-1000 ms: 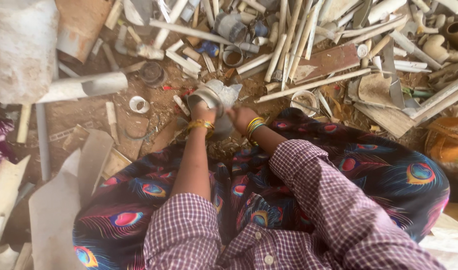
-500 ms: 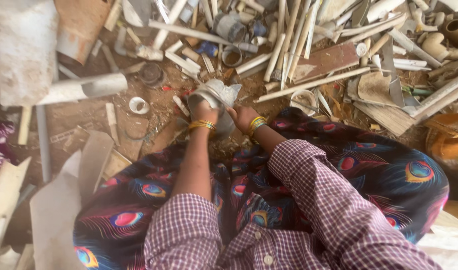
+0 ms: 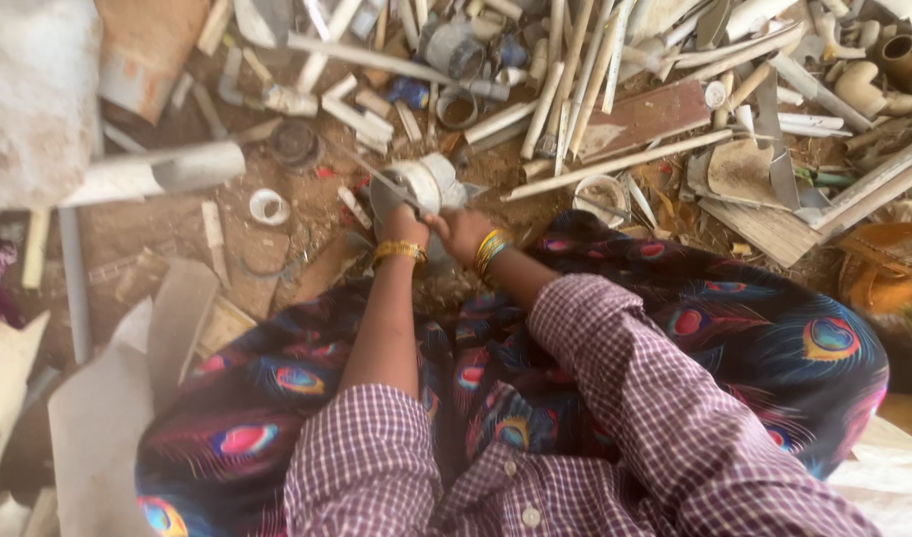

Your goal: The person scrapes a PVC pipe fitting with a small metal tool to remove dirt and debris while sitting on the ground in a scrap yard.

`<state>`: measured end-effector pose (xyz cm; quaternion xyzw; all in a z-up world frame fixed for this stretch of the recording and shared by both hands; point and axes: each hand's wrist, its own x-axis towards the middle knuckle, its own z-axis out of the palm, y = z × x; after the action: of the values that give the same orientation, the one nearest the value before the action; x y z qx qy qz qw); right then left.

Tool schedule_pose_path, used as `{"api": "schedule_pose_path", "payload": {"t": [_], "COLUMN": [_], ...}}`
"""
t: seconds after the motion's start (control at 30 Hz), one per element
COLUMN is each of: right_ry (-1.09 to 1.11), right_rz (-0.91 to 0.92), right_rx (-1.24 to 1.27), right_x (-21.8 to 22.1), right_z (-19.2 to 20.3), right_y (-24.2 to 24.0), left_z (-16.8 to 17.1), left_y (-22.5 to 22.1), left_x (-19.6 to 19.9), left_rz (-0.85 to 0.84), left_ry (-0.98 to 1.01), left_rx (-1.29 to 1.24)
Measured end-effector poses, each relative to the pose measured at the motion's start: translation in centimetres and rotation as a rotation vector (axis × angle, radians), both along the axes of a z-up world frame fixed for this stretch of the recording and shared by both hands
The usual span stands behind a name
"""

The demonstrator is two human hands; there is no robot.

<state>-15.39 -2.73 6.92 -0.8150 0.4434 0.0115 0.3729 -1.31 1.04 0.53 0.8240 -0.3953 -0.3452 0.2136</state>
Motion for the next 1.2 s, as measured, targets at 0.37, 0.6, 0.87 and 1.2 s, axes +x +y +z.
{"api": "schedule_pose_path", "payload": {"t": [0.37, 0.6, 0.87, 1.2], "right_ry": [-0.057, 0.029, 0.114, 0.134], "right_rz": [-0.246, -0.098, -0.077, -0.055], "right_rx": [-0.062, -0.051, -0.039, -0.05], "right_x": [-0.9, -1.1, -1.4, -1.0], "right_z": [-3.8, -3.1, -1.4, -0.3], "right_y": [-0.2, 0.1, -0.5, -1.1], "left_z": [0.6, 1.2, 0.6, -0.7], "left_y": [-0.1, -0.3, -1.6, -1.2], "left_x": [0.2, 0.7, -0.1, 0.6], "left_rz": [-0.121, -0.127, -0.03, -0.033], "left_ry": [-0.02, -0.248, 0.066, 0.025], "left_rx": [-0.132, -0.274, -0.044, -0.17]}}
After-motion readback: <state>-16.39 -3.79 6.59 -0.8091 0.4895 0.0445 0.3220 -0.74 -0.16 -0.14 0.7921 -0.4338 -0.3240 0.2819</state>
